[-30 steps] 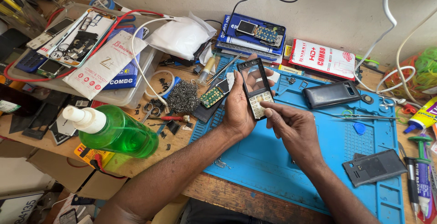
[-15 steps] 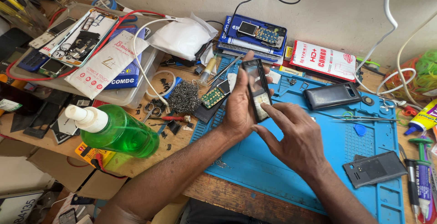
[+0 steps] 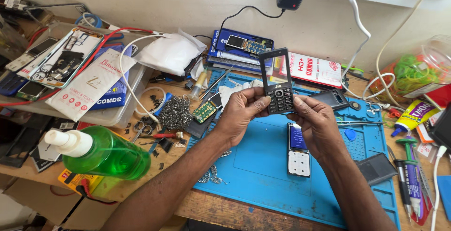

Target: The person disassembles and reassembles a mobile phone by hand, handling the phone chassis, internal components, and the battery.

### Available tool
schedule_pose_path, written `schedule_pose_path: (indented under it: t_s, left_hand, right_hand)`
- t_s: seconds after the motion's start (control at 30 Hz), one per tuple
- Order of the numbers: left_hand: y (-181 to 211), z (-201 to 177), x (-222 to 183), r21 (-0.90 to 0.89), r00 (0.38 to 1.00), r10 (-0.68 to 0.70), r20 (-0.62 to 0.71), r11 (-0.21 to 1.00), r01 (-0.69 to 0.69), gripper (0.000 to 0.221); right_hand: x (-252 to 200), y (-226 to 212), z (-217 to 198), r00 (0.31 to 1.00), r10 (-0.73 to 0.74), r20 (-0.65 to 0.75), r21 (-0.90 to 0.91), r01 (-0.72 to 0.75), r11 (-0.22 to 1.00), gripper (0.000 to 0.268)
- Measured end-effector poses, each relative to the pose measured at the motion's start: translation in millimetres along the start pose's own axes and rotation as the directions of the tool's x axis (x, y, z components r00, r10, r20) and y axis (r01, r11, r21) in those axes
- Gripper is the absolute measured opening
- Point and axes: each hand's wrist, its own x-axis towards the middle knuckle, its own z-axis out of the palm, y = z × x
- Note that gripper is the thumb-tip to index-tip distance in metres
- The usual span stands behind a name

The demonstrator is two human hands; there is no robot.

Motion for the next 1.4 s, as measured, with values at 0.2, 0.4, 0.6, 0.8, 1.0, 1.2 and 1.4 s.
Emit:
schedule_pose_path:
  t_s: [0.2, 0.4, 0.6, 0.8, 1.0, 1.2, 1.4]
  left_hand:
    - [3.5, 4.1, -5.5, -0.040, 0.996, -0.077, 0.040, 0.996, 0.078, 0.026]
    - [4.2, 2.6, -4.5, -0.047, 0.994, -0.093, 0.050, 0.994, 0.095, 0.024]
    - [1.5, 3.1, -6.3, -0.043, 0.987, -0.116, 0.108, 0.992, 0.121, 0.030]
    - [-0.3, 1.0, -4.4, 0.031, 0.990, -0.104, 0.097, 0.994, 0.101, 0.032]
    - [-0.5, 0.7, -2.6, 0.118, 0.989, -0.138, 0.062, 0.984, 0.130, 0.033]
    - [-2.3, -0.5, -3.5, 0.215, 0.993, -0.108, 0.051, 0.972, 0.095, 0.031]
    - [3.1, 5.0, -5.0, 0.128, 0.993, -0.120, 0.009, 0.985, 0.118, 0.026]
  right_hand:
    - [-1.0, -3.8, 0.2, 0.999, 0.012, 0.044, 0.064, -0.015, 0.998, 0.030]
    - [1.2, -2.4, 0.7, 0.992, 0.034, 0.123, 0.124, -0.049, 0.991, 0.029]
    - [1.6, -2.3, -1.4, 0.993, 0.051, 0.105, 0.072, -0.058, 0.996, 0.030]
    - [3.3, 0.9, -4.1, 0.990, 0.046, 0.130, 0.045, -0.052, 0.998, 0.028]
    - [3.8, -4.0, -4.4, 0.987, 0.082, 0.138, -0.014, -0.081, 0.997, 0.030]
    - [5.2, -4.2, -5.0, 0.993, 0.070, 0.097, -0.040, -0.066, 0.997, 0.032]
    - [7.5, -1.4, -8.2, 0.987, 0.083, 0.140, -0.020, -0.081, 0.997, 0.027]
